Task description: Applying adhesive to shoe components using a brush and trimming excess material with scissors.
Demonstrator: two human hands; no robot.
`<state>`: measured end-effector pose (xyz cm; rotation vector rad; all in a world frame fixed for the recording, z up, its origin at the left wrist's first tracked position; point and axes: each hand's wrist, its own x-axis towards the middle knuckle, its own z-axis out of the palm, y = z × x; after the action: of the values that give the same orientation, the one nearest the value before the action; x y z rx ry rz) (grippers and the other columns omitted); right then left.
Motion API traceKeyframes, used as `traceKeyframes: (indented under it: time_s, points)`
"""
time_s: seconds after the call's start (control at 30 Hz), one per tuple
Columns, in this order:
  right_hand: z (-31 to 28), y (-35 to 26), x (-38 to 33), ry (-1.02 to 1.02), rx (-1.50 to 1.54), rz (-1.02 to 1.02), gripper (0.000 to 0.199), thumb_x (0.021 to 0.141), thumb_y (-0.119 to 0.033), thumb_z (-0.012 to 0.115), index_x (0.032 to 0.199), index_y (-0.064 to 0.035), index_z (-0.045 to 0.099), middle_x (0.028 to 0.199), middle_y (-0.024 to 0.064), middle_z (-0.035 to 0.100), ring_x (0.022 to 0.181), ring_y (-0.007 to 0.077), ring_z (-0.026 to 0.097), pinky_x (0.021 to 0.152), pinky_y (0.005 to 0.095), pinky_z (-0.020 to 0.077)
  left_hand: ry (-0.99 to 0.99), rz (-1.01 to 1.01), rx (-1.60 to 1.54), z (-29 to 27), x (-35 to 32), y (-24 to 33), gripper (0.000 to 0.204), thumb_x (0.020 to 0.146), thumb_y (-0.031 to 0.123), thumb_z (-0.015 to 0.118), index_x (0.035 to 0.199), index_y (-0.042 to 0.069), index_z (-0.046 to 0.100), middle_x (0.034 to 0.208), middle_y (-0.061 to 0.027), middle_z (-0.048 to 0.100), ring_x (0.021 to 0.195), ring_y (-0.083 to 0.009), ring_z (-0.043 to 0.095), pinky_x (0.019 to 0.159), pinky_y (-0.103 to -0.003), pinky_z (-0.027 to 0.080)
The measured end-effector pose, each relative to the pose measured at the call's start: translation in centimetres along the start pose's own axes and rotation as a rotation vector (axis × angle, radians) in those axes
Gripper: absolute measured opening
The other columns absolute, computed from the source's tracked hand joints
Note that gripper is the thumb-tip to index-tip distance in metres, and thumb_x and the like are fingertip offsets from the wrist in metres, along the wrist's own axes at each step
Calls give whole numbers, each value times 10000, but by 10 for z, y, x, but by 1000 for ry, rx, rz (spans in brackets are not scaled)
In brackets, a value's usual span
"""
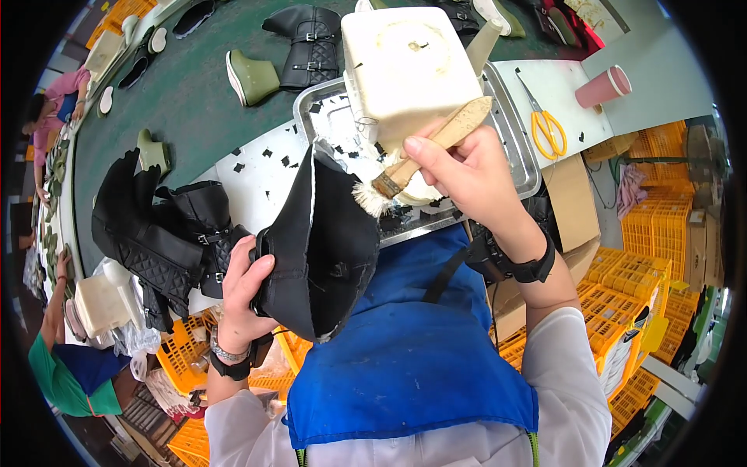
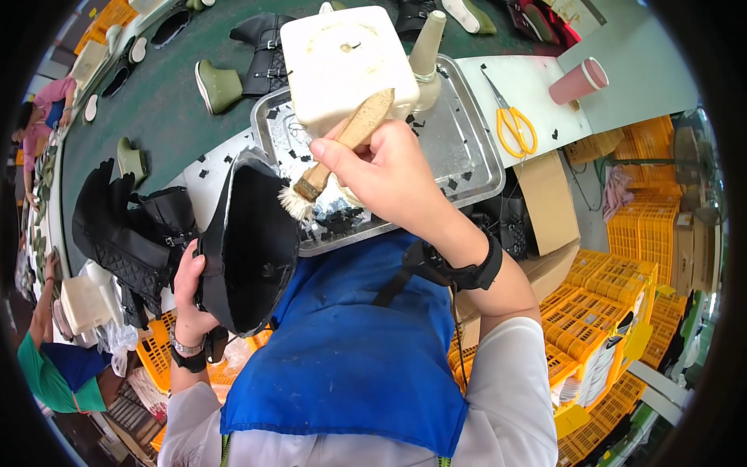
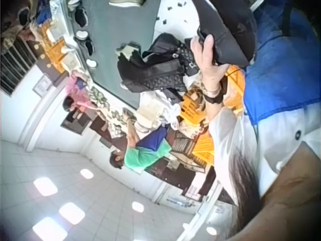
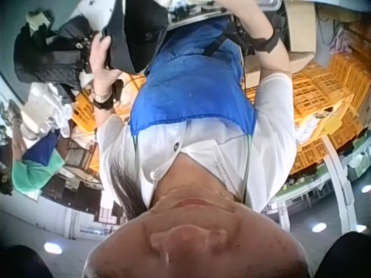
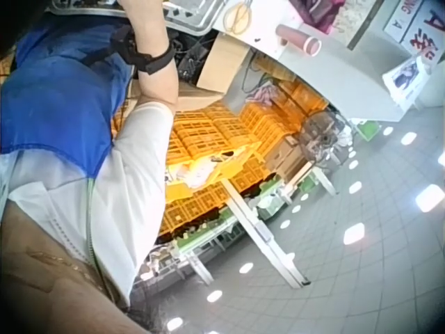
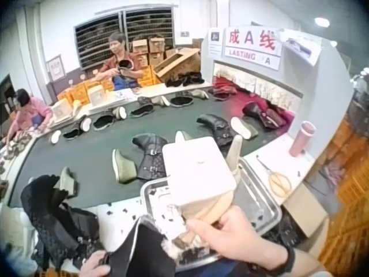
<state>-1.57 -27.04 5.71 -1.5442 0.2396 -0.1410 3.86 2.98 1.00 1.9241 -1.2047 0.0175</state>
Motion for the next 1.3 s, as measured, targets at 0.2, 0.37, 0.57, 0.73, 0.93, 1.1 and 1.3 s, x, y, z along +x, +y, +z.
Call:
traceKeyframes:
  time_s: [0.2,0.37,0.57,0.73,0.93,1.1,1.3]
  points:
    - [3,14,8,64,-128,-50,178,837,-155,614,834,23,615,644,-3,566,546,27,471,472,190,371,-35,12,-230,0,-2,-2,711,597,117,780,1226,110,449,1108,-211,550,1003,-370,538,937,-472,353]
    - [8,22,12,86,-163,-106,166,820,-138,622,812,28,622,635,8,578,536,37,475,472,214,385,-70,7,-134,-1,-4,-3,684,559,131,794,1178,93,503,1121,-218,528,1011,-376,528,940,-479,354]
    - [9,6,6,188,-4,-205,198,870,-187,580,822,1,621,574,-9,523,458,21,418,418,157,316,40,-38,248,11,9,5,734,452,127,797,1138,76,540,1070,-203,517,983,-390,499,918,-500,356]
    - [15,15,-6,72,124,-69,210,878,-185,563,805,7,609,565,-8,512,456,25,413,416,164,317,170,-60,360,20,18,6,757,444,113,798,1155,97,539,1047,-201,518,962,-392,495,901,-500,356]
    - [16,18,0,218,76,-161,208,871,-193,581,809,2,617,579,-7,522,466,19,414,419,161,306,163,-15,324,20,16,8,756,439,112,800,1147,105,537,1042,-207,511,954,-389,498,895,-499,359]
    - [13,20,15,246,-35,-210,192,861,-185,597,820,1,621,595,-5,537,502,20,439,446,165,326,137,11,281,18,14,10,756,440,122,803,1146,113,534,1046,-222,505,952,-389,502,897,-503,358]
    - [20,17,24,257,-187,-429,166,828,-139,617,799,23,640,550,-12,550,486,26,461,440,203,355,134,-11,301,18,15,10,756,440,112,798,1149,99,535,1052,-221,505,972,-397,494,908,-502,355]
